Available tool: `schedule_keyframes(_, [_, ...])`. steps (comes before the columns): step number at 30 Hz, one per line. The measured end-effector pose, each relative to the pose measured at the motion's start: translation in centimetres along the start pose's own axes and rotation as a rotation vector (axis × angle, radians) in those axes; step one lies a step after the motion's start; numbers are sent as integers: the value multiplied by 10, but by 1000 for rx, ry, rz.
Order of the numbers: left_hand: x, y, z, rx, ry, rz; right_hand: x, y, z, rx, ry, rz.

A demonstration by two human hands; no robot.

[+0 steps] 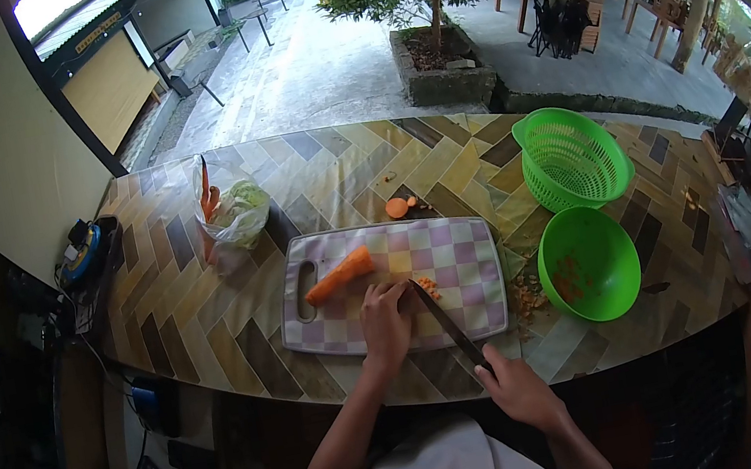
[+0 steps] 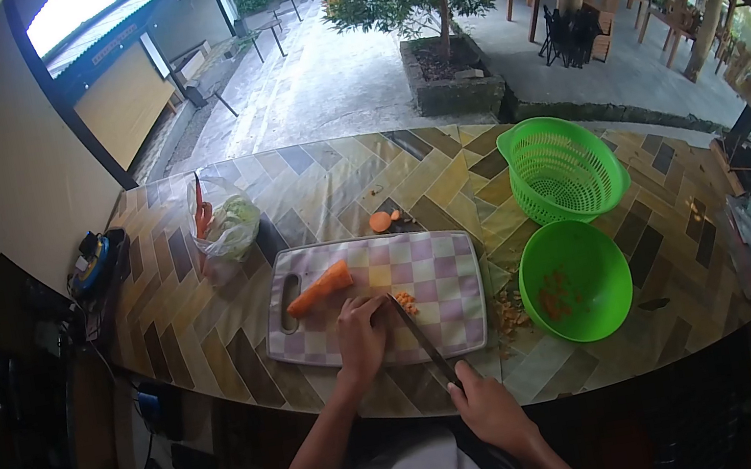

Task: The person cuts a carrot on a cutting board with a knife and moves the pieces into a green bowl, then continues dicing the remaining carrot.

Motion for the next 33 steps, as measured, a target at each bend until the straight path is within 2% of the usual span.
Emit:
schedule_keyframes(11, [0, -3, 3, 97, -64, 2, -2, 0, 3, 49, -10, -21])
schedule_keyframes(17, [-1, -5, 2, 112, -32, 96, -1, -1, 5, 89, -3, 1])
schedule_keyframes(20, [-2, -11, -2, 54, -56, 135, -1, -1, 4, 134, -15, -2])
schedule_keyframes(23, [-3, -6, 2, 24, -16, 71, -3, 1, 2, 170, -43, 3])
schedule_keyframes(26, [-1, -3, 6, 1, 22, 89, -5, 4, 2, 195, -77, 20])
schedule_keyframes(33, [-4, -6, 8, -88, -14, 93, -13, -3, -1, 274, -118, 4])
Point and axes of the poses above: each hand's wrist, its own x-axis away from the middle knuckle, its own z-axis out of the back of the hand, y = z × x, the point moved 7 cm from there along -x, towards the middle knuckle, and after that the axes turned 13 degrees about -x, right-handed, at the moved point
